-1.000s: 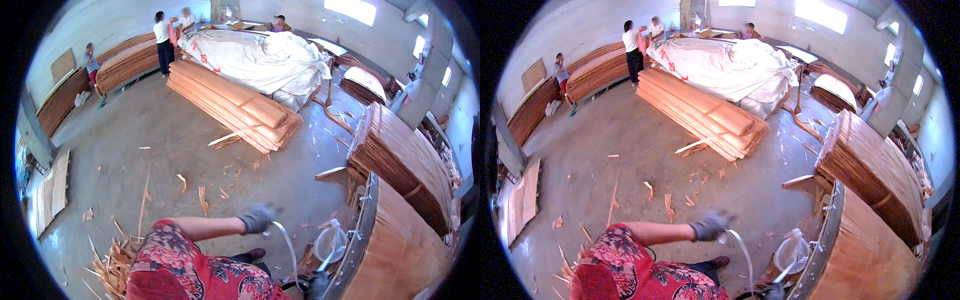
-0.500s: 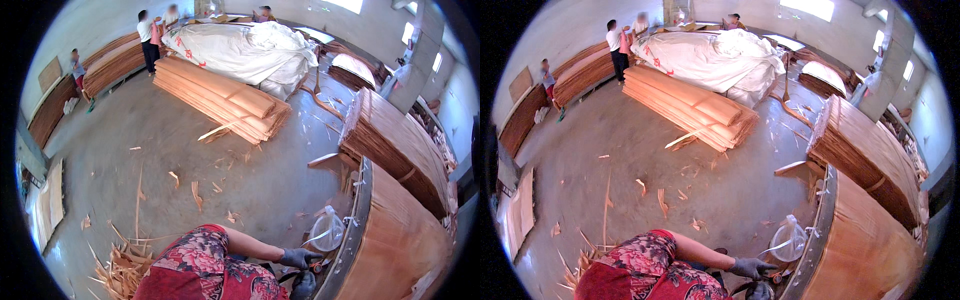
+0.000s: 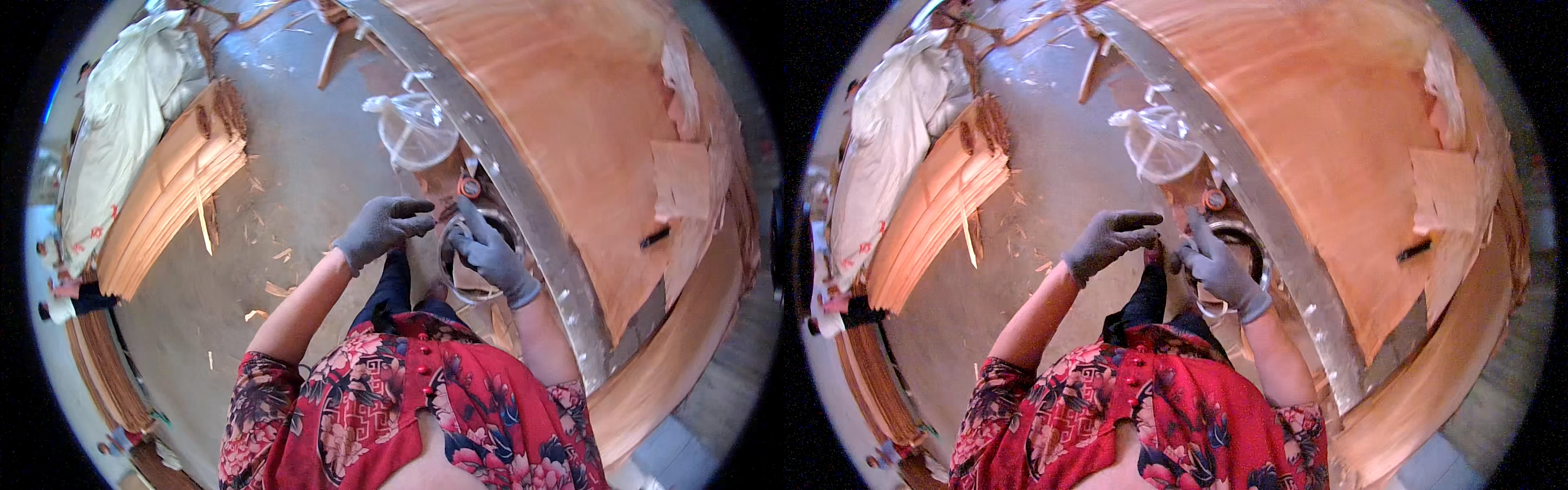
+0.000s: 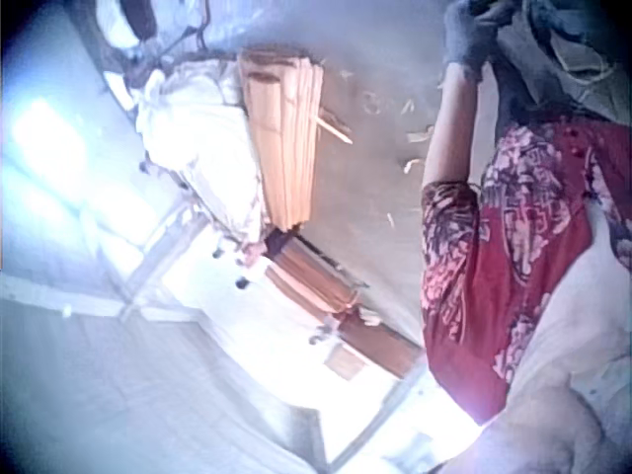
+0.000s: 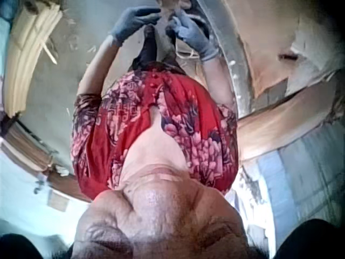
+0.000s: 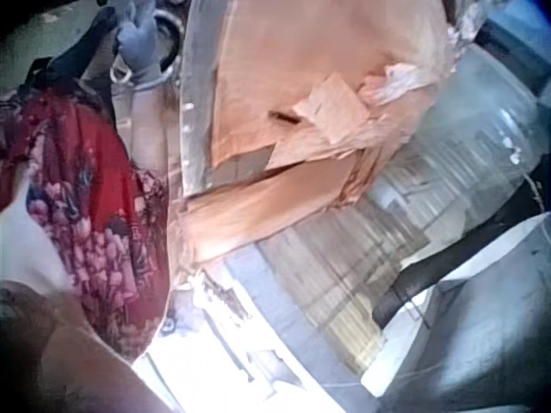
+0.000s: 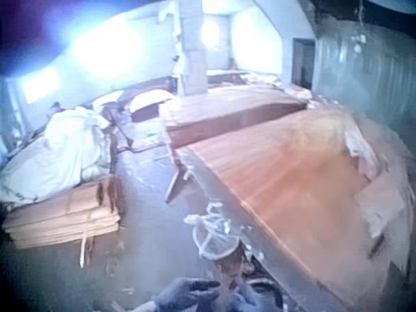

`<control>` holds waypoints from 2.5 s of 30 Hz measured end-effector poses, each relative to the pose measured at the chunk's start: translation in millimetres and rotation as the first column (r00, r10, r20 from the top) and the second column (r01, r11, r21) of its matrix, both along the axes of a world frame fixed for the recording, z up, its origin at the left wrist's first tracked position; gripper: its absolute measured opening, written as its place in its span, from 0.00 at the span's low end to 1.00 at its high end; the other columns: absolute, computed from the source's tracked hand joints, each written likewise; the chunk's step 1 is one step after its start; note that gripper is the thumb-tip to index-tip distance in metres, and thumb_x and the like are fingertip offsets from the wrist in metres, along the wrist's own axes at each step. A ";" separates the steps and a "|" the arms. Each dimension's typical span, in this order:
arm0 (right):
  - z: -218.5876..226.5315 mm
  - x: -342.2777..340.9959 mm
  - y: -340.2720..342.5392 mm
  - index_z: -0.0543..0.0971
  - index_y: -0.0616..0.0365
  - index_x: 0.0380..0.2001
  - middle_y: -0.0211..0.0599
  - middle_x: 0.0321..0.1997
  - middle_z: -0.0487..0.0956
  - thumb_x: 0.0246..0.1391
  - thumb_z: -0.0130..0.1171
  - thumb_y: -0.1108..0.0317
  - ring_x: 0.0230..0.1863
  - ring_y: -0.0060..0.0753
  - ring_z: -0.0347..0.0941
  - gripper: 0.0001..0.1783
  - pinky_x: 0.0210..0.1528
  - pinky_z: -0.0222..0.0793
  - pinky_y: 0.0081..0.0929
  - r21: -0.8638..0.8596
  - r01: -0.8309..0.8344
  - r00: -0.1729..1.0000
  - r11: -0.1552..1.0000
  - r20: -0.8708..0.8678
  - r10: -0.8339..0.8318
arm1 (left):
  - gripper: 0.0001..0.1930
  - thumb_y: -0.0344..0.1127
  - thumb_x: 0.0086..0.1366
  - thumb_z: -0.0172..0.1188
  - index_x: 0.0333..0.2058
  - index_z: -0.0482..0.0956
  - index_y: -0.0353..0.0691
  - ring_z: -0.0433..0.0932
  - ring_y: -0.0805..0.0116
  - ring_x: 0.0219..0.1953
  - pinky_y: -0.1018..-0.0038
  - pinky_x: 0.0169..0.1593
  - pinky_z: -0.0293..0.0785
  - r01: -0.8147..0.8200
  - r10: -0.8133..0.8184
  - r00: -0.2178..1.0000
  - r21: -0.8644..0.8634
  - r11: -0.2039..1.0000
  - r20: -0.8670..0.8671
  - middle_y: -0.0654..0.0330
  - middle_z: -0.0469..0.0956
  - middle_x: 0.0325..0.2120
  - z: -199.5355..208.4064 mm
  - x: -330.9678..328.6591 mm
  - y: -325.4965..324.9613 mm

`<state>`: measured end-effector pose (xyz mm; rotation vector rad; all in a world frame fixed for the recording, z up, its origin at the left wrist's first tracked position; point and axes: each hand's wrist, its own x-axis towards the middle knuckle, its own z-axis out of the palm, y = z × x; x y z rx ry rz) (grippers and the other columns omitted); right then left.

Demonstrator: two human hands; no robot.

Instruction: The person applies thin wood veneer sheets to a large curved surface. They smooth the veneer, trim excess material with a utility knife, and secure the sheets with white tape.

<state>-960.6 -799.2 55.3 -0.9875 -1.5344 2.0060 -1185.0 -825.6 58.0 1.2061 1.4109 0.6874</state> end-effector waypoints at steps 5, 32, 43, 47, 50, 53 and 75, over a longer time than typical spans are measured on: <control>-25.7 10.9 -15.8 0.50 0.62 0.66 0.30 0.49 0.72 0.55 0.52 0.74 0.46 0.19 0.68 0.37 0.45 0.67 0.18 0.137 -0.111 0.990 0.984 0.106 0.097 | 0.14 0.41 0.57 0.61 0.37 0.81 0.38 0.80 0.64 0.33 0.69 0.37 0.73 0.366 -0.353 0.922 0.062 0.929 -0.159 0.50 0.80 0.32 9.2 34.4 13.7; -170.1 40.5 -91.8 0.66 0.42 0.59 0.35 0.68 0.56 0.49 0.49 0.41 0.68 0.45 0.44 0.35 0.66 0.34 0.52 0.544 -0.452 0.303 0.707 0.839 -0.452 | 0.16 0.47 0.54 0.53 0.32 0.82 0.42 0.77 0.48 0.40 0.59 0.43 0.73 0.250 -0.369 0.646 -0.272 0.929 -0.669 0.47 0.79 0.34 -172.7 139.1 18.5; -171.1 49.2 -89.1 0.55 0.61 0.64 0.41 0.71 0.49 0.50 0.46 0.35 0.73 0.44 0.35 0.48 0.69 0.21 0.52 0.438 -0.491 0.312 0.753 0.896 -0.317 | 0.11 0.38 0.57 0.51 0.33 0.83 0.48 0.79 0.49 0.32 0.61 0.35 0.74 0.381 -0.055 0.219 0.034 0.924 -0.974 0.52 0.80 0.30 -112.8 -82.4 -0.7; -167.7 41.3 -85.5 0.55 0.61 0.64 0.42 0.71 0.50 0.47 0.51 0.37 0.72 0.44 0.36 0.49 0.69 0.22 0.53 0.435 -0.468 0.333 0.769 0.893 -0.303 | 0.12 0.40 0.59 0.52 0.26 0.80 0.40 0.78 0.49 0.27 0.60 0.29 0.73 0.054 0.207 -0.072 0.204 0.978 -0.976 0.49 0.79 0.25 -8.5 -275.1 -56.9; -152.1 35.2 -82.6 0.57 0.60 0.63 0.45 0.69 0.53 0.44 0.58 0.41 0.71 0.45 0.42 0.49 0.68 0.29 0.53 0.479 -0.396 0.429 0.783 0.851 -0.303 | 0.11 0.40 0.57 0.54 0.24 0.79 0.39 0.78 0.50 0.25 0.60 0.27 0.71 0.046 0.151 -0.205 0.145 0.988 -0.967 0.48 0.77 0.21 24.6 -279.4 -93.2; -85.8 19.3 -80.2 0.58 0.61 0.63 0.50 0.65 0.59 0.45 0.60 0.47 0.66 0.48 0.53 0.47 0.65 0.46 0.48 0.458 -0.340 0.654 0.821 0.743 -0.144 | 0.09 0.39 0.52 0.57 0.24 0.80 0.41 0.79 0.55 0.26 0.63 0.30 0.73 0.413 -0.158 0.026 -0.133 0.901 -0.987 0.52 0.78 0.22 -21.2 -226.5 -97.0; -47.8 212.8 -316.4 0.78 0.58 0.35 0.43 0.29 0.78 0.56 0.50 0.57 0.31 0.39 0.75 0.16 0.37 0.70 0.34 0.177 0.381 0.730 0.907 0.545 -0.413 | 0.07 0.35 0.50 0.59 0.18 0.74 0.43 0.74 0.50 0.21 0.57 0.26 0.65 0.687 0.029 0.551 0.472 0.553 -0.834 0.53 0.73 0.15 18.8 114.6 -21.3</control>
